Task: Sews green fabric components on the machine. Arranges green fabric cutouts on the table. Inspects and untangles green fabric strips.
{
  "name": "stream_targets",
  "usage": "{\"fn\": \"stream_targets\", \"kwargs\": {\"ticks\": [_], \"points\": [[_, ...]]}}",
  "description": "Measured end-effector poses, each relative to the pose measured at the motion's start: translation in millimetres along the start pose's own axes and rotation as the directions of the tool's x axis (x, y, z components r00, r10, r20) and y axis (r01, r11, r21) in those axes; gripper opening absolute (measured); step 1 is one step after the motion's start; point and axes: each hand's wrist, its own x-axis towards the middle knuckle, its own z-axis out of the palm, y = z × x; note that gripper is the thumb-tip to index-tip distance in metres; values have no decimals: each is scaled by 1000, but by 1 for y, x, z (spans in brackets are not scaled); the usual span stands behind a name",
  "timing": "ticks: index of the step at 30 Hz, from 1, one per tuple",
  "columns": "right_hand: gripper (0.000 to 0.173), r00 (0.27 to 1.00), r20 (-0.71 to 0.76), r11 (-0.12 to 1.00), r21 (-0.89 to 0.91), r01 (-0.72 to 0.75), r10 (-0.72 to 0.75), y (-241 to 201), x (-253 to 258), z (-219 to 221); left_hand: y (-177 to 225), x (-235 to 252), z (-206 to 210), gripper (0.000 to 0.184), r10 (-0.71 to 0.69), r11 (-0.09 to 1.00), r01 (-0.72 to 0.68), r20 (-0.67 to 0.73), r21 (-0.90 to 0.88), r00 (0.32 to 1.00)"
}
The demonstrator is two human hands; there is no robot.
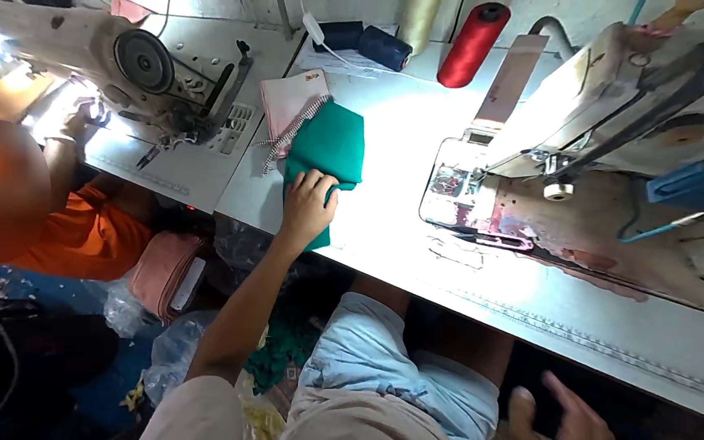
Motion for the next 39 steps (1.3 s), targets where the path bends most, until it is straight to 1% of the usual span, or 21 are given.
{"fn": "stream_targets", "kwargs": {"ticks": [2,4,5,7,10,12,16,18,19,20,22,23,26,28,30,32,34,35,36,37,39], "points": [[43,984,-21,982,72,175,-174,-38,28,17,6,-6,-1,24,6,995,-7,-7,-103,1000],[38,946,-43,937,128,324,-321,-76,57,33,9,-11,-4,22,-8,976,6,-6,-216,1000],[36,924,-41,911,156,383,-381,-93,74,42,9,-12,-6,21,-16,966,16,2,-257,1000],[35,881,26,867,197,458,-472,-121,106,63,7,-13,-9,21,-30,949,36,24,-314,999],[37,836,184,850,224,477,-518,-148,144,96,4,-12,-14,20,-67,914,89,68,-395,995],[36,811,237,840,250,482,-535,-160,162,117,0,-12,-15,20,-91,881,123,93,-458,992],[36,800,231,830,225,510,-554,-172,178,142,-9,-8,-20,19,-114,804,196,177,-562,978],[36,802,220,829,216,515,-556,-174,180,146,-12,-7,-24,18,-139,773,199,145,-603,980],[36,804,219,831,214,514,-553,-174,180,146,-11,-9,-29,18,-151,790,182,101,-585,983],[36,805,222,833,211,511,-550,-173,180,146,-6,-13,-37,19,-144,840,148,49,-522,988],[37,812,224,840,217,498,-539,-171,179,146,6,-25,-57,20,-47,945,34,-34,-324,998],[37,817,225,844,222,488,-531,-171,179,145,10,-31,-61,21,13,970,-26,-57,-240,998],[38,821,225,848,216,484,-526,-175,182,145,13,-50,-53,21,137,982,-136,-2,-129,991],[37,799,252,837,217,503,-546,-179,188,146,14,-61,-41,23,136,986,-129,68,-104,988],[37,763,285,814,242,528,-579,-184,198,146,16,-65,-35,27,94,993,-85,129,-79,987],[39,734,318,800,263,540,-600,-189,206,145,19,-65,-35,25,67,996,-58,145,-70,987],[45,713,315,779,272,564,-626,-195,214,145,18,-63,-34,21,54,993,-39,140,-108,989],[50,693,306,757,273,593,-653,-197,219,146,17,-61,-37,20,49,988,-26,149,-149,988],[50,665,296,728,279,626,-685,-197,224,149,15,-59,-42,21,45,982,-14,164,-186,985],[43,635,283,695,293,656,-719,-196,228,152,14,-57,-48,22,42,978,-4,176,-208,984],[22,594,255,646,333,687,-763,-197,232,148,14,-51,-68,24,29,979,4,160,-204,987]]}}
